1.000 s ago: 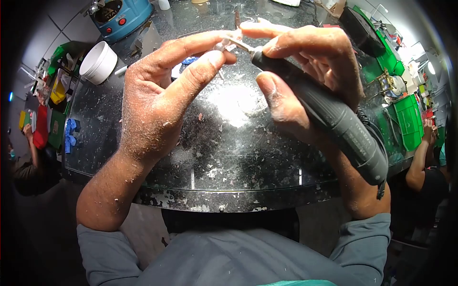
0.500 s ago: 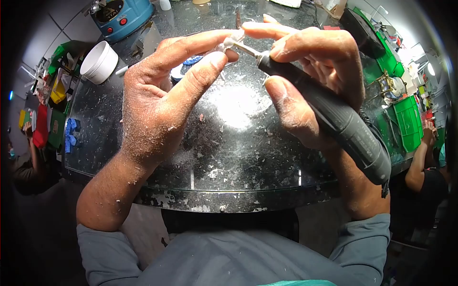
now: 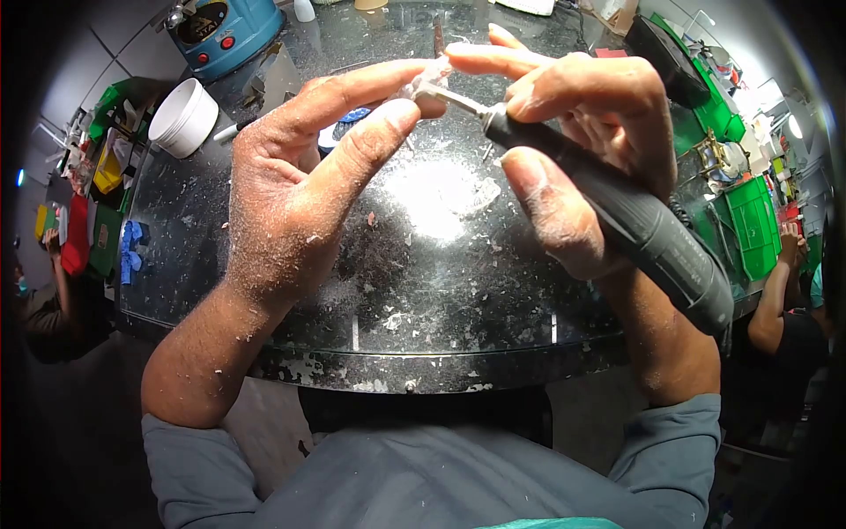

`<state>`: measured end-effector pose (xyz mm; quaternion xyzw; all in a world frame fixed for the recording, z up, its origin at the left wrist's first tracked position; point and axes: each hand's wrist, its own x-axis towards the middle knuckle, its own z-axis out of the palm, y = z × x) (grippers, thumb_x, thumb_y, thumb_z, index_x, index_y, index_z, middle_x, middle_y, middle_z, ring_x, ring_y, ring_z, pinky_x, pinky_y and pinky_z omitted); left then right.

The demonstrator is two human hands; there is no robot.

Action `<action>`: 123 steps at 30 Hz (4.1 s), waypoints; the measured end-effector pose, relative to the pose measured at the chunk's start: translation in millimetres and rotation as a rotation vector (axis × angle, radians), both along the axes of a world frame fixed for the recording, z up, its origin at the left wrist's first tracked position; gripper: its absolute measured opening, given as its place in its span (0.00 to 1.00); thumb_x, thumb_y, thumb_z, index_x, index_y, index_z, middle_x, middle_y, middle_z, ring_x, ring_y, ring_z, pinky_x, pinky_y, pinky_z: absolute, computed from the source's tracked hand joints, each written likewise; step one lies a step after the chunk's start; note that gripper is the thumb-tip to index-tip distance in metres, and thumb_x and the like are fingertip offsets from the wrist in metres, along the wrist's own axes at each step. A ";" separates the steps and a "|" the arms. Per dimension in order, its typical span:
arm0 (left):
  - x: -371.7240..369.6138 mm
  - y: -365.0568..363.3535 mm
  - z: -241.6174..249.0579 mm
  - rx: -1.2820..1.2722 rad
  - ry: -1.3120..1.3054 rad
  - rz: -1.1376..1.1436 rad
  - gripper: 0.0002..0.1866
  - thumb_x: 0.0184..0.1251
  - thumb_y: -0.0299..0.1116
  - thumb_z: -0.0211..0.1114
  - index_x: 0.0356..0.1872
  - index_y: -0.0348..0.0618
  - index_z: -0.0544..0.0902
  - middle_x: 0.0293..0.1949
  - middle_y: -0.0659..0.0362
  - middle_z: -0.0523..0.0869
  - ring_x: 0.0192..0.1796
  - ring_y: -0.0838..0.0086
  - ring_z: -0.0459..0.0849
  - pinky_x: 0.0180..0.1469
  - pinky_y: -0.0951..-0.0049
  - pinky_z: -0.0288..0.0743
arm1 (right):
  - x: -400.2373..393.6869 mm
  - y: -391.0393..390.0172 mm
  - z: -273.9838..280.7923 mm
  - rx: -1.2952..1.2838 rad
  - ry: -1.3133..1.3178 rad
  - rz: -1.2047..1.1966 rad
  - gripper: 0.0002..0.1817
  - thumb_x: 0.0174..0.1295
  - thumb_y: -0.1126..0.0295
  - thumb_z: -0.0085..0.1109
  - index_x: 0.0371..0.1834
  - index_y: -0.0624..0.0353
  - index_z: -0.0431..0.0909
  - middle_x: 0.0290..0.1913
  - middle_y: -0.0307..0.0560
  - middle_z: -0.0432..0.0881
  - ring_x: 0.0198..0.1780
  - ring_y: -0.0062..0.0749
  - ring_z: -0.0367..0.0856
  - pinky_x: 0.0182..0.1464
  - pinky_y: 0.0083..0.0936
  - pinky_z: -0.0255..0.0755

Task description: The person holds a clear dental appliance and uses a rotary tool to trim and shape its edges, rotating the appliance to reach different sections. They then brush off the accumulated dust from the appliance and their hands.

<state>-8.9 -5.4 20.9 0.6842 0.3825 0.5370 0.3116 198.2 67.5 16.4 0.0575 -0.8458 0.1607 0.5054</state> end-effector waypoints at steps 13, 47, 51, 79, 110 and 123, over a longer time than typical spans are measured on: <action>1.2 -0.4 -0.6 -0.293 -0.299 -0.242 0.16 0.64 0.30 0.63 0.49 0.31 0.80 0.44 0.54 0.84 0.50 0.75 0.80 0.62 0.72 0.66 | -7.5 -17.2 -3.3 -0.091 0.007 -0.165 0.19 0.53 0.82 0.60 0.48 0.63 0.66 0.39 0.49 0.75 0.53 0.49 0.81 0.64 0.55 0.65; 7.1 -1.0 -9.5 -0.265 -0.357 -0.168 0.12 0.66 0.27 0.63 0.49 0.38 0.77 0.50 0.56 0.81 0.55 0.75 0.78 0.63 0.71 0.66 | -19.3 -29.8 -10.7 -0.159 0.099 -0.167 0.21 0.49 0.87 0.60 0.47 0.66 0.67 0.40 0.53 0.77 0.52 0.48 0.81 0.57 0.43 0.76; 6.8 0.7 -13.3 -0.206 -0.368 -0.171 0.12 0.66 0.27 0.64 0.49 0.38 0.77 0.49 0.56 0.82 0.54 0.75 0.79 0.62 0.71 0.67 | -18.8 -30.2 -9.1 -0.128 0.064 -0.131 0.21 0.50 0.87 0.60 0.48 0.67 0.67 0.42 0.54 0.76 0.50 0.48 0.82 0.56 0.42 0.77; 1.0 0.8 -12.0 0.059 -0.087 0.011 0.10 0.60 0.21 0.67 0.43 0.38 0.81 0.44 0.57 0.85 0.52 0.74 0.81 0.59 0.73 0.71 | -21.5 -33.3 -9.4 -0.159 0.095 -0.075 0.24 0.47 0.89 0.60 0.48 0.68 0.66 0.42 0.56 0.74 0.50 0.50 0.82 0.57 0.43 0.77; 1.9 1.0 -15.6 -0.076 -0.315 -0.118 0.09 0.61 0.21 0.66 0.39 0.39 0.76 0.43 0.56 0.85 0.49 0.77 0.82 0.56 0.74 0.72 | -23.8 -33.5 -8.0 -0.141 0.102 -0.059 0.24 0.47 0.87 0.62 0.48 0.67 0.66 0.41 0.55 0.74 0.49 0.51 0.83 0.55 0.44 0.78; -1.0 3.5 -17.9 0.110 -0.161 -0.055 0.10 0.60 0.18 0.65 0.42 0.38 0.78 0.47 0.52 0.84 0.52 0.72 0.82 0.58 0.71 0.72 | -22.3 -33.2 -6.4 -0.120 0.084 -0.033 0.23 0.47 0.87 0.61 0.48 0.69 0.66 0.41 0.56 0.74 0.50 0.53 0.82 0.56 0.44 0.78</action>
